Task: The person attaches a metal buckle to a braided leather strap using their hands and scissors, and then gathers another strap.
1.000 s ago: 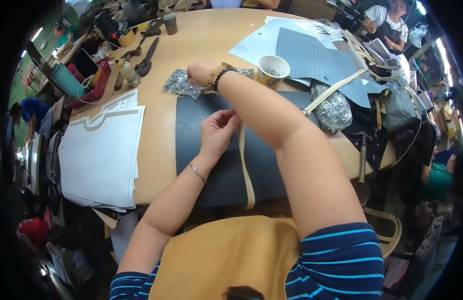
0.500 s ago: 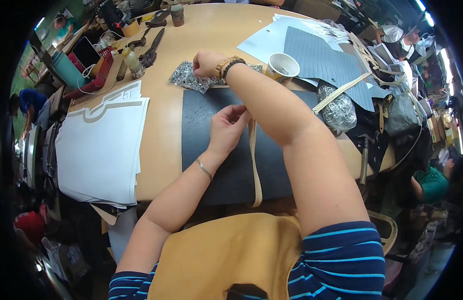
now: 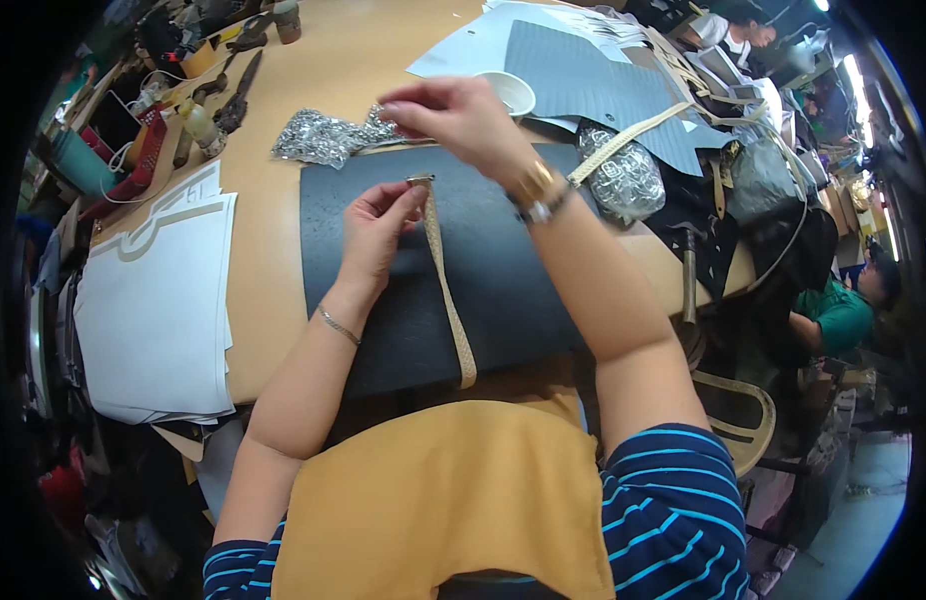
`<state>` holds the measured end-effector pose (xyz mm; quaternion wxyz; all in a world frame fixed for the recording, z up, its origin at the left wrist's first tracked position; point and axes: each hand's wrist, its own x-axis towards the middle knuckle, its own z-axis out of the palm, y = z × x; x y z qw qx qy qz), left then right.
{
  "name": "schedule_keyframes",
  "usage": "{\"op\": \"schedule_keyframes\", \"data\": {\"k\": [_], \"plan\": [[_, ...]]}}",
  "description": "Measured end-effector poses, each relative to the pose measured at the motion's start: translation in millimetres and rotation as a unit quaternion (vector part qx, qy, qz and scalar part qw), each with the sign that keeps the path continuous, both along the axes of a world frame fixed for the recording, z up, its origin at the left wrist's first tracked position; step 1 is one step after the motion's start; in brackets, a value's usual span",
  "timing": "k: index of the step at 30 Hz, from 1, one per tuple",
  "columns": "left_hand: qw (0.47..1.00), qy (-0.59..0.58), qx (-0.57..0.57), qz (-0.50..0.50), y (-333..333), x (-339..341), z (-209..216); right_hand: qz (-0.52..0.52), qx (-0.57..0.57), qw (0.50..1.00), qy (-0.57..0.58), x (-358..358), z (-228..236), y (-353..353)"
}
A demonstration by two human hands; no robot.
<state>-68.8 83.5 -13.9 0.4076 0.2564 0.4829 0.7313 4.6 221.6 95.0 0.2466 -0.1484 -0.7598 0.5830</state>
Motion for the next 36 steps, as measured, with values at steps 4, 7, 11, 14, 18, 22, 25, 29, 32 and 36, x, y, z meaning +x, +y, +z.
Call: {"op": "schedule_keyframes", "data": {"k": [4, 7, 11, 14, 18, 22, 25, 29, 32, 36], "plan": [[0.999, -0.039, -0.025, -0.019, -1, 0, 4, -0.075, -0.01, 0.997, 0.016, 66, -37, -40], [0.999, -0.035, -0.032, -0.023, -1, 1, -2, -0.115, 0.046, 0.992, 0.009, 77, -63, -52], [0.998, -0.028, -0.026, -0.047, -4, 6, -3, -0.125, -0.075, 0.989, -0.01, 82, -66, -55], [0.996, -0.06, 0.001, -0.071, -5, 10, -1, -0.113, -0.161, 0.98, 0.022, 88, -69, -48], [0.995, -0.049, -0.003, -0.088, -5, 11, -1, -0.108, -0.237, 0.965, 0.018, 94, -70, -44], [0.997, -0.029, 0.02, -0.07, -3, 17, 0, -0.113, -0.292, 0.95, 0.005, 97, -76, -41], [0.998, 0.006, 0.022, -0.053, -3, 19, -2, -0.109, -0.297, 0.949, -0.004, 97, -76, -40], [0.997, 0.053, 0.028, -0.037, -4, 20, -3, -0.117, -0.274, 0.954, 0.025, 94, -81, -41], [0.994, 0.097, 0.032, -0.024, -4, 21, -3, -0.106, -0.332, 0.937, 0.036, 94, -83, -39], [0.978, 0.205, 0.028, 0.002, -7, 22, -2, -0.1, -0.314, 0.944, 0.008, 96, -77, -42]]}}
